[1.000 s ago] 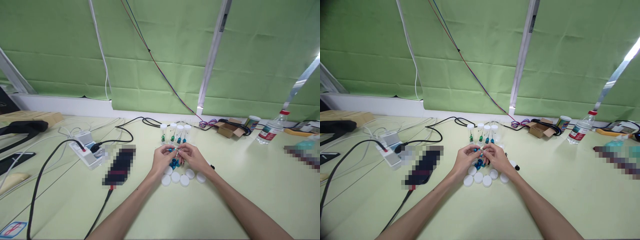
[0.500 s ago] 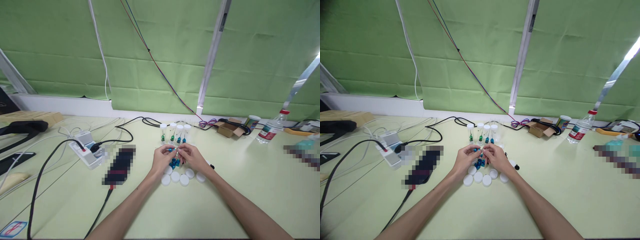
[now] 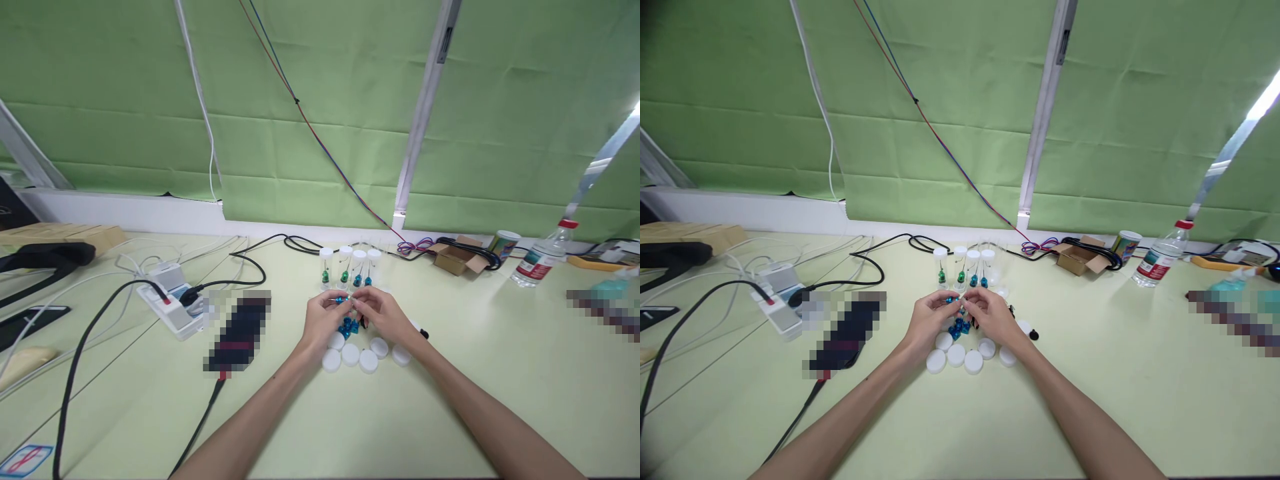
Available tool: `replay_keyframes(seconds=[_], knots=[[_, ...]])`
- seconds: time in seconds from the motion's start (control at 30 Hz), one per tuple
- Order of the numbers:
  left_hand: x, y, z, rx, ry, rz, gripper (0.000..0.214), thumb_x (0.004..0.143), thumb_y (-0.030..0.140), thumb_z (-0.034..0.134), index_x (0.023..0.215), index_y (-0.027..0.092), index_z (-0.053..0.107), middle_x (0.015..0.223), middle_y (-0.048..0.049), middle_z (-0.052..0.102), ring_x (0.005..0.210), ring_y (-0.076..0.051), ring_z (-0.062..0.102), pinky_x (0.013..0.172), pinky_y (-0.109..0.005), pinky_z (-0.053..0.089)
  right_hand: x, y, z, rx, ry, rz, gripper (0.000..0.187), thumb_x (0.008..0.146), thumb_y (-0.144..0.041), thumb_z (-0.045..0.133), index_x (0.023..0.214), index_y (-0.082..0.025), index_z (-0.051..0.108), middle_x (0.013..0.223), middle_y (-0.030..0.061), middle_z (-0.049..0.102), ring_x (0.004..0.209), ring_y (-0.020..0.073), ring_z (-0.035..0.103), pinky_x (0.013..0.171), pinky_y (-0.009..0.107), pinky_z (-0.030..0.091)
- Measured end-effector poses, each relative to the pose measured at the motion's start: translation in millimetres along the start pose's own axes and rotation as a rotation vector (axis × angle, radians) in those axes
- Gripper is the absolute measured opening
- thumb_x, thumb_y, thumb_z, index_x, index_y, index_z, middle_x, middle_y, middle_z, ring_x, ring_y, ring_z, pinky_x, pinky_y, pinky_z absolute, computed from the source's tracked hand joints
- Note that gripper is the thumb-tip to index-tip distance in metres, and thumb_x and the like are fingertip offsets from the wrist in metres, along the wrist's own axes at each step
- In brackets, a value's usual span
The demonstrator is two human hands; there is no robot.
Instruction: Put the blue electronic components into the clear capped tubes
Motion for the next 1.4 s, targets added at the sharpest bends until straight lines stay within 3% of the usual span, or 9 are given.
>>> replay_keyframes(seconds=[0.27,0.6,1.13,1.4], knots=[[-3.5,4.6,2.8,-0.034,0.006,-0.023,0.027,0.060,0.025,0.079,0.082,0.013,0.069,0.068,-0.0042,0.068,0.058,-0.015,0.065,0.061,-0.026,0.052,0.1,3.0,0.2,0.042,0.009,-0.002,0.024,0.083,-0.040,0.061,0.096,-0.021,0.055,0.077,0.0010,0.062,0.068,0.0155,0.062,0.059,0.027,0.050],[1.1,0.3,1.5,-0.056,0.020,0.017,0.028,0.070,0.034,0.072,0.085,0.011,0.069,0.075,-0.0047,0.067,0.059,-0.011,0.061,0.062,-0.024,0.052,0.6,0.7,-0.7,-0.001,0.025,-0.017,0.023,0.086,-0.041,0.057,0.093,-0.019,0.056,0.074,0.0019,0.063,0.063,0.0153,0.061,0.055,0.027,0.049],[1.5,-2.2,0.3,-0.069,0.008,0.031,0.032,0.066,0.036,0.076,0.082,0.014,0.060,0.062,-0.0006,0.063,0.055,-0.011,0.060,0.061,-0.025,0.052,0.1,-0.8,0.2,0.035,0.033,0.004,0.023,0.086,-0.041,0.057,0.094,-0.019,0.055,0.068,0.0005,0.062,0.059,0.0152,0.061,0.055,0.028,0.050],[3.8,-3.2,-0.7,-0.114,0.054,0.048,0.028,0.070,0.037,0.072,0.079,0.013,0.060,0.066,-0.0018,0.063,0.056,-0.012,0.062,0.058,-0.024,0.053,-0.2,-2.7,1.3,0.069,0.021,0.019,0.027,0.078,-0.034,0.068,0.097,-0.020,0.055,0.077,0.0000,0.061,0.067,0.0145,0.062,0.061,0.028,0.051]])
Point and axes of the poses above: each hand's wrist, its own x-axis towards the middle knuckle, its own z-axis out of the palm, y = z × x, the point moved 3 cm from there along x, towards the middle knuckle
